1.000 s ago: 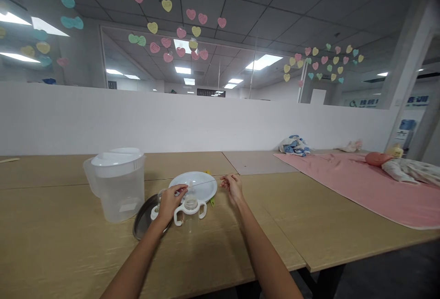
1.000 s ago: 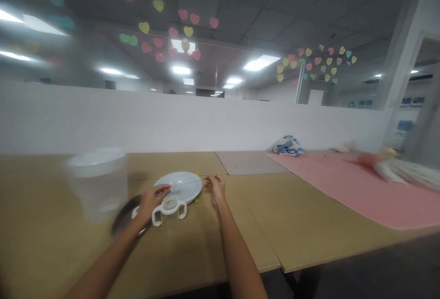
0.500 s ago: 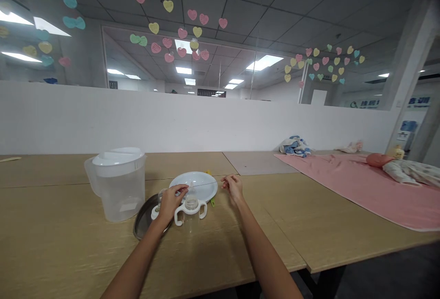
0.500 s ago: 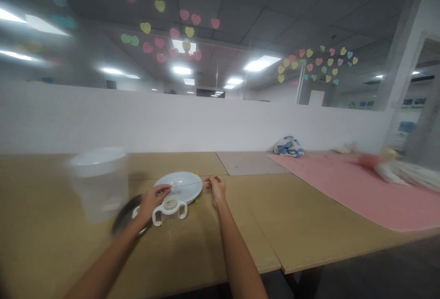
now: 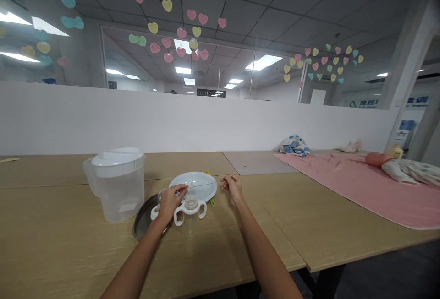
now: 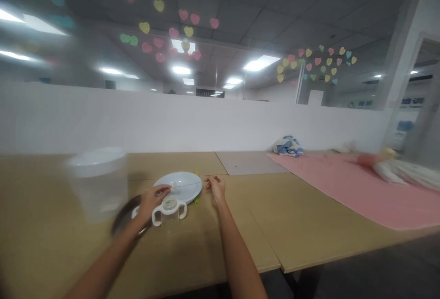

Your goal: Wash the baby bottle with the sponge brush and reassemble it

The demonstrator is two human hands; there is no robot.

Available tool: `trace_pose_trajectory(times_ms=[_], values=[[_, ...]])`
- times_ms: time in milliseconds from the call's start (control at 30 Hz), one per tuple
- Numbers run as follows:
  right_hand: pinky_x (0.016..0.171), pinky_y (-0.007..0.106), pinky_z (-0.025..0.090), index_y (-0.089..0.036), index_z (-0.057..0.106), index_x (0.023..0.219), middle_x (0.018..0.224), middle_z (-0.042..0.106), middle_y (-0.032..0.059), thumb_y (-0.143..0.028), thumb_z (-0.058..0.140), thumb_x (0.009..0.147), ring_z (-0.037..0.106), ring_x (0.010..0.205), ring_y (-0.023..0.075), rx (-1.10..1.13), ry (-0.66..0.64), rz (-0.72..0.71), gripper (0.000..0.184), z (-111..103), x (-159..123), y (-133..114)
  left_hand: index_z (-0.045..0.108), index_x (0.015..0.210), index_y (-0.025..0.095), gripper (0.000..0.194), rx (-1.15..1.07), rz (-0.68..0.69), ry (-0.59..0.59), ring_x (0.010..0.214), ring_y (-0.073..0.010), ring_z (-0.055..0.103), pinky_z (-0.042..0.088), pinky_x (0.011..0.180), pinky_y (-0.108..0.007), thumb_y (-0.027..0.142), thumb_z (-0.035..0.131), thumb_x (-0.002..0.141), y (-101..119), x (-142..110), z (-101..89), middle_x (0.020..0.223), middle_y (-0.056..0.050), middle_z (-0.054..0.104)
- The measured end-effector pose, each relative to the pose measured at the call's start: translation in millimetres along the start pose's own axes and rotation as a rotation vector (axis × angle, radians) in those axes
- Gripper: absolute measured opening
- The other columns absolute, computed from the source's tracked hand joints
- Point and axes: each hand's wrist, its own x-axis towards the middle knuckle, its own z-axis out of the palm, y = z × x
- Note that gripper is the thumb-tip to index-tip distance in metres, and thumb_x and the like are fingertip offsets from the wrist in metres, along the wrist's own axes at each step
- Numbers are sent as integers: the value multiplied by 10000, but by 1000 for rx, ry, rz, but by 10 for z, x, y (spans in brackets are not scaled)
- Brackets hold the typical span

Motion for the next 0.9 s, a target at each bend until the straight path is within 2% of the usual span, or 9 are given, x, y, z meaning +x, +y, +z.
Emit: trace_pose_trajectory(times_ms=[567, 900], values=[[364, 192, 374, -169, 486, 492, 542, 600, -10, -209, 530, 532, 407, 348, 51, -50, 49, 44, 72, -19, 19, 31, 701, 837, 206, 259, 6, 10, -2, 769, -207, 655, 501, 758, -315, 361, 530, 720, -28, 3, 12, 872, -40, 717], [380, 194, 388, -161, 524, 536, 591, 625, 9, -235, 551, 547, 440, 376, 56, 9, 20, 110, 79, -22, 26, 19, 701, 841, 190, 269, 7, 8, -3, 769, -208, 658, 506, 751, -314, 354, 528, 716, -13, 5, 3, 875, -50, 717]])
